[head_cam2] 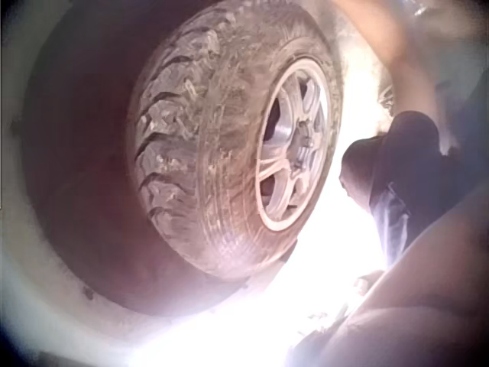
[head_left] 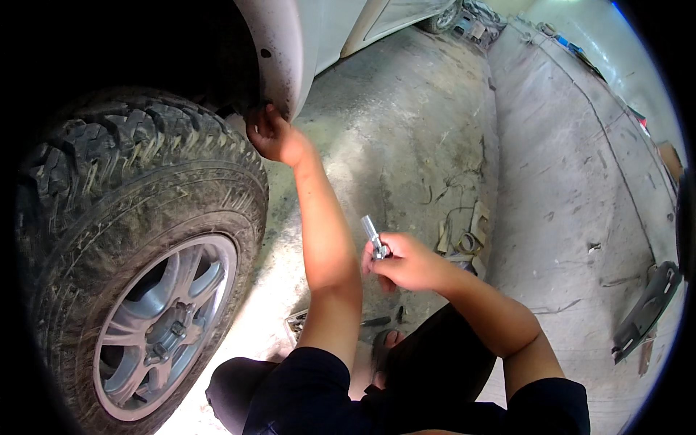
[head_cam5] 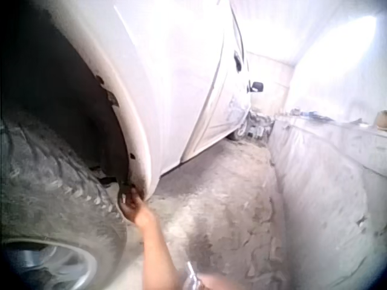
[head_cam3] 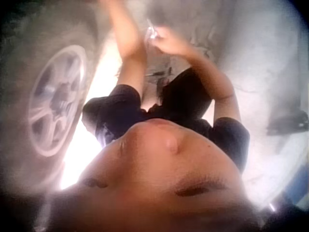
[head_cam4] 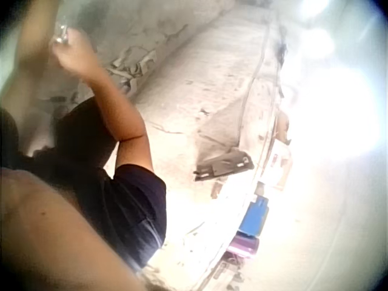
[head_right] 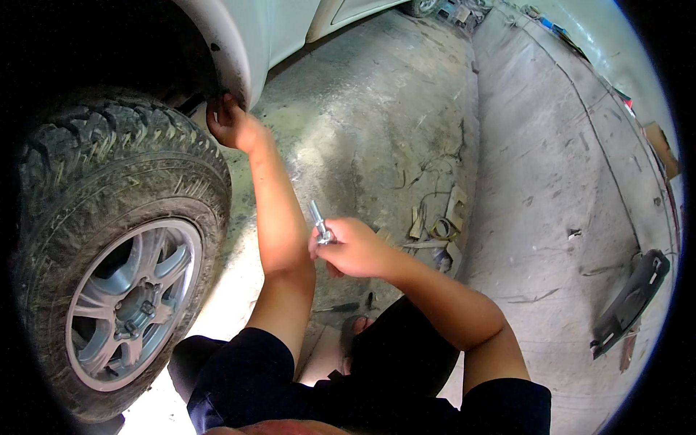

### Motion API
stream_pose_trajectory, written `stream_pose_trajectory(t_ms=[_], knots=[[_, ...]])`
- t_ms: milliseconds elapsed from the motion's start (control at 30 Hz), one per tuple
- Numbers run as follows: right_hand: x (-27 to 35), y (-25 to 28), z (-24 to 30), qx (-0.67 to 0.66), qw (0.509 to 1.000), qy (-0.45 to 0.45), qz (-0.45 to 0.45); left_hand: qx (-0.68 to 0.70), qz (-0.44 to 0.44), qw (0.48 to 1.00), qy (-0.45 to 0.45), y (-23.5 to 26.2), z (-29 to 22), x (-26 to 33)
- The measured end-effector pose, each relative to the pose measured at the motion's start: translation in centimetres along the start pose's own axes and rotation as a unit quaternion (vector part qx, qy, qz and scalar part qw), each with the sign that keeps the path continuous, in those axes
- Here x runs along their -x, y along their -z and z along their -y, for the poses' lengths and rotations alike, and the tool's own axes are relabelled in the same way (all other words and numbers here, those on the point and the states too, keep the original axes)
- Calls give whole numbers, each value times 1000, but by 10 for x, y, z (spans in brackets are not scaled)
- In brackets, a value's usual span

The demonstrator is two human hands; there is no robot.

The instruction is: The person is working on the wheel well of a white car, using a wrench to tighten bolts. They are sitting on the floor and manipulating tools to secure the wheel well liner.

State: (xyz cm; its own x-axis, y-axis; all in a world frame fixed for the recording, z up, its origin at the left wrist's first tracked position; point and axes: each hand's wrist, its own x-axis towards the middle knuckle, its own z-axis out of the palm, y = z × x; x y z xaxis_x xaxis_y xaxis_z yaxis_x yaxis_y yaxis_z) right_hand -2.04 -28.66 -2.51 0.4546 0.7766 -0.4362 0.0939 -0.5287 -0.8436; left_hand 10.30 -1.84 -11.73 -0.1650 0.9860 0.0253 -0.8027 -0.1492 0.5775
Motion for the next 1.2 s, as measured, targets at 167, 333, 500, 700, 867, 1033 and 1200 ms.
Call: stream_pose_trajectory(t_ms=[167, 333, 500, 700, 867, 1033, 1200], knots=[[-39, 13, -11, 282, 939, 102, -170, -65, 118, 988, 80, 55, -29, 50], [-112, 25, 56, 523, 819, 158, -174, 94, 165, 963, 190, 76, -68, 98], [-185, 16, 86, 538, 829, 109, -105, 124, 173, 955, 208, 56, -65, 87], [-186, 6, 119, 598, 781, 148, -99, 164, 190, 950, 187, 60, -42, 54], [-177, 5, 127, 650, 714, 199, -166, 178, 199, 939, 217, 47, -41, 65], [-183, 1, 140, 675, 694, 188, -164, 206, 234, 921, 234, 45, -37, 60], [-184, -5, 149, 649, 724, 153, -175, 207, 238, 920, 232, 41, -43, 57]])
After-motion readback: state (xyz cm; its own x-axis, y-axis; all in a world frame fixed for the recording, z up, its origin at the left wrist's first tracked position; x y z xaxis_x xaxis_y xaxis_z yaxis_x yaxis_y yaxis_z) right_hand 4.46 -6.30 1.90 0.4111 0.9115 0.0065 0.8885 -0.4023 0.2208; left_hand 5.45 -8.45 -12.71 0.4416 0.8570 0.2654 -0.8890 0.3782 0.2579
